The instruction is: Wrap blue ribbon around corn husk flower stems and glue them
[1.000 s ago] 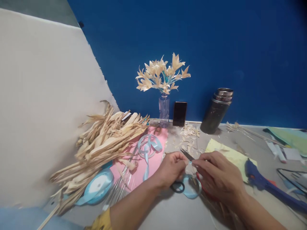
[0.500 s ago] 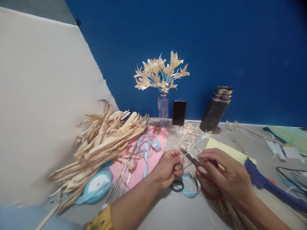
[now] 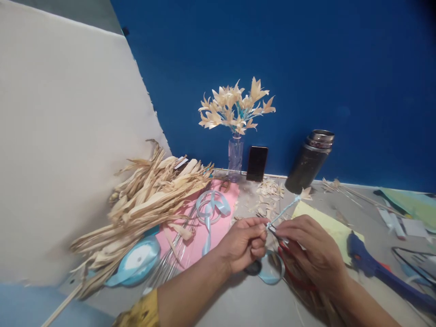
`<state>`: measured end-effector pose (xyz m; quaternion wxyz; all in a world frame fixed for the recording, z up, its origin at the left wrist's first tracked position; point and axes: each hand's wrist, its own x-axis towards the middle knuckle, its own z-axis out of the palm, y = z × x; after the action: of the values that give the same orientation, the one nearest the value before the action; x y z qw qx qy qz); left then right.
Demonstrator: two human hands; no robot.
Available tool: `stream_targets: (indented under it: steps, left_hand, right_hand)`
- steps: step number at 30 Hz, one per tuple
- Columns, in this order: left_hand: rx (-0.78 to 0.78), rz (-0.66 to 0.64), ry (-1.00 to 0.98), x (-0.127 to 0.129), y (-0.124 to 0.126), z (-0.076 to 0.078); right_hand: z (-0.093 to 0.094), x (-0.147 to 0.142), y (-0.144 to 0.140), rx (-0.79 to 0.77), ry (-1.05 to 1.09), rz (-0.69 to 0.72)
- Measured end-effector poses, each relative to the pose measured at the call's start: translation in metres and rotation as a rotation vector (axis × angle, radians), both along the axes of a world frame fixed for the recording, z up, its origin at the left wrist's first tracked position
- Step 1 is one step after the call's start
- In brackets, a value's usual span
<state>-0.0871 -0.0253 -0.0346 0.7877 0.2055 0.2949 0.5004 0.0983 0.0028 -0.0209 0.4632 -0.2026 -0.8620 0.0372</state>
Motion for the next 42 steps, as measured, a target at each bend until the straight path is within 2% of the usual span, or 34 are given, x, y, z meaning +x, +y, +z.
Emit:
stream_targets:
  steps: [8, 13, 18, 21, 25, 30, 36, 39, 42]
  left_hand:
    - [0.045, 0.060, 0.164, 0.005, -0.002, -0.003]
    - [0.145, 0.104, 0.428, 0.008, -0.005, -0.003]
    - [0.362, 0.094, 0.811, 0.009, -0.011, 0.001]
    - [0.494, 0.081, 0.940, 0.009, -0.013, 0.004]
    - [0.585, 0.038, 1.054, 0.008, -0.015, 0.004]
    - [0.658, 0.012, 1.114, 0.009, -0.017, 0.004]
    - [0.596, 0.032, 1.045, 0.011, -0.020, -0.002]
    - [0.549, 0.038, 0.994, 0.013, -0.021, -0.007]
    - [0.460, 0.077, 0.906, 0.014, -0.018, -0.006]
  right_hand:
    - [-0.001, -0.001, 0.001, 0.011, -0.037, 0.029]
    - [-0.005, 0.001, 0.000, 0.020, -0.136, 0.001]
    - [-0.004, 0.002, -0.001, -0.014, -0.174, -0.146]
    - [-0.001, 0.001, -0.002, -0.038, -0.229, -0.202]
    - [0.000, -0.001, -0.004, -0.124, -0.355, -0.291]
    - [0.003, -0.002, -0.005, -0.278, -0.475, -0.410]
    - [0.008, 0.001, -0.003, -0.333, -0.517, -0.434]
    - [0.008, 0.002, -0.003, -0.331, -0.441, -0.404]
    - [0.008, 0.003, -0.003, -0.280, -0.266, -0.377]
